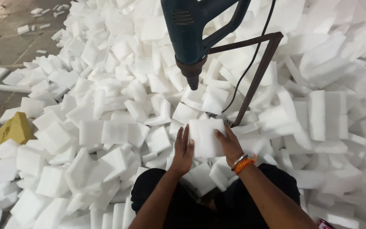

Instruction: The person sits on the floor and repeatedly picks up small white foam pieces, holding them under a stationary heat gun to apply heat, then places them back into the pile. The process is repeated continuously with different foam pieces.

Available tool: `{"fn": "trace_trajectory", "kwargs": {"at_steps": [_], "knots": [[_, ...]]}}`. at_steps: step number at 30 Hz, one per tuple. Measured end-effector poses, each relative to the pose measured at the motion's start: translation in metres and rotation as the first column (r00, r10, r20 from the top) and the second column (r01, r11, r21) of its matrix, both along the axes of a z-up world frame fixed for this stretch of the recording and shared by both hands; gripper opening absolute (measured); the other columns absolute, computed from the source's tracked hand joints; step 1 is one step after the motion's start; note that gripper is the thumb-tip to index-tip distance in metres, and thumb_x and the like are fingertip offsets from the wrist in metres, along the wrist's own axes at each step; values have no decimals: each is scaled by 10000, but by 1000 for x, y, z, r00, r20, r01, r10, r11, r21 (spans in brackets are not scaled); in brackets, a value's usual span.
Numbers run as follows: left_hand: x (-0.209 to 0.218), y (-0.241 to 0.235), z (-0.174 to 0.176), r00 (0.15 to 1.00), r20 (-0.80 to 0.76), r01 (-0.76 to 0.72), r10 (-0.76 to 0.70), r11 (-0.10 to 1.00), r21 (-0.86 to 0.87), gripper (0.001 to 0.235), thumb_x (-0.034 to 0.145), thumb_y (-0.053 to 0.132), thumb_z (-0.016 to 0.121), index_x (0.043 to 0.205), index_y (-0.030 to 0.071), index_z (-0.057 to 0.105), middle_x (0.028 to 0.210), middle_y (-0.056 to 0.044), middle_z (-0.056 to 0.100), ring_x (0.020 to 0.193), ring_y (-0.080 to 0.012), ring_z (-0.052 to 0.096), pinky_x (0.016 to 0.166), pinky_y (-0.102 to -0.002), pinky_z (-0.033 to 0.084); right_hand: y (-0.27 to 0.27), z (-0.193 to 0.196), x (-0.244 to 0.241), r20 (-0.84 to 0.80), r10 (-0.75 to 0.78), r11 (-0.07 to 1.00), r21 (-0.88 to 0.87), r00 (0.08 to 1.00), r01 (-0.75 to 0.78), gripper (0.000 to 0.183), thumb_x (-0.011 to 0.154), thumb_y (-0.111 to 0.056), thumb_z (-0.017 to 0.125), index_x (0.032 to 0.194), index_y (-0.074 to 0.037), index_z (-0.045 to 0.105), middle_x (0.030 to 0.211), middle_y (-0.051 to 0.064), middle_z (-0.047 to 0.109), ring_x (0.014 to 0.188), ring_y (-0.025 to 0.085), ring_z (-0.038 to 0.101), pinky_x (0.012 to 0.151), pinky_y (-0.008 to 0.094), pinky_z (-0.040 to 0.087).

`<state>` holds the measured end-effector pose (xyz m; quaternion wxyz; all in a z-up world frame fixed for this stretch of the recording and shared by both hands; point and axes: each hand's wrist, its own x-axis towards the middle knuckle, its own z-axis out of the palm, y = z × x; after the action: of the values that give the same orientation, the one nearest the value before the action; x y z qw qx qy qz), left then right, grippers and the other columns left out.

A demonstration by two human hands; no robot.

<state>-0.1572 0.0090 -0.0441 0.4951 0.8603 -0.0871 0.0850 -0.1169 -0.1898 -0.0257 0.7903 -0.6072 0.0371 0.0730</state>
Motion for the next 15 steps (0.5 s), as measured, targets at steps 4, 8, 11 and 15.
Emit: {"fn": "trace_trajectory", "kwargs": {"at_steps": [4, 8, 11, 15], "knots": [[-27, 18, 23, 975, 144, 103, -171, 914, 392, 1223, 692, 650, 759, 1618, 150, 136, 1674, -253, 101, 1544, -435, 132, 1179, -624, 115, -28, 0, -17, -20, 147, 970, 199, 989, -141, 573, 980, -331, 620, 1455, -28, 513, 1316, 84, 621, 1181, 212, 583, 1028, 379, 473], [-43, 18, 35, 967, 38, 228, -252, 921, 315, 1413, 607, 643, 860, 1613, 79, 43, 1646, -288, 138, 1524, -452, 180, 1204, -578, 190, -44, 19, -24, -136, 277, 912, 349, 951, -216, 531, 942, -333, 629, 1377, -41, 540, 1245, 97, 642, 1120, 258, 628, 949, 443, 549], [-42, 14, 28, 954, 7, 299, -299, 954, -6, 1316, 738, 606, 802, 1645, 68, 16, 1665, -271, 207, 1519, -417, 282, 1224, -517, 282, -50, 32, -29, -240, 199, 962, 232, 950, -142, 542, 910, -379, 605, 1371, -100, 546, 1225, 63, 664, 1100, 221, 664, 902, 437, 586], [-28, 9, -1, 914, -170, 281, -369, 876, -391, 1092, 875, 590, 604, 1643, 116, -11, 1659, -180, 247, 1490, -363, 324, 1190, -494, 305, -58, 35, -34, -186, 143, 968, -178, 972, -177, 615, 989, -556, 511, 1305, -36, 601, 1110, 220, 684, 974, 386, 651, 817, 507, 580]]}}
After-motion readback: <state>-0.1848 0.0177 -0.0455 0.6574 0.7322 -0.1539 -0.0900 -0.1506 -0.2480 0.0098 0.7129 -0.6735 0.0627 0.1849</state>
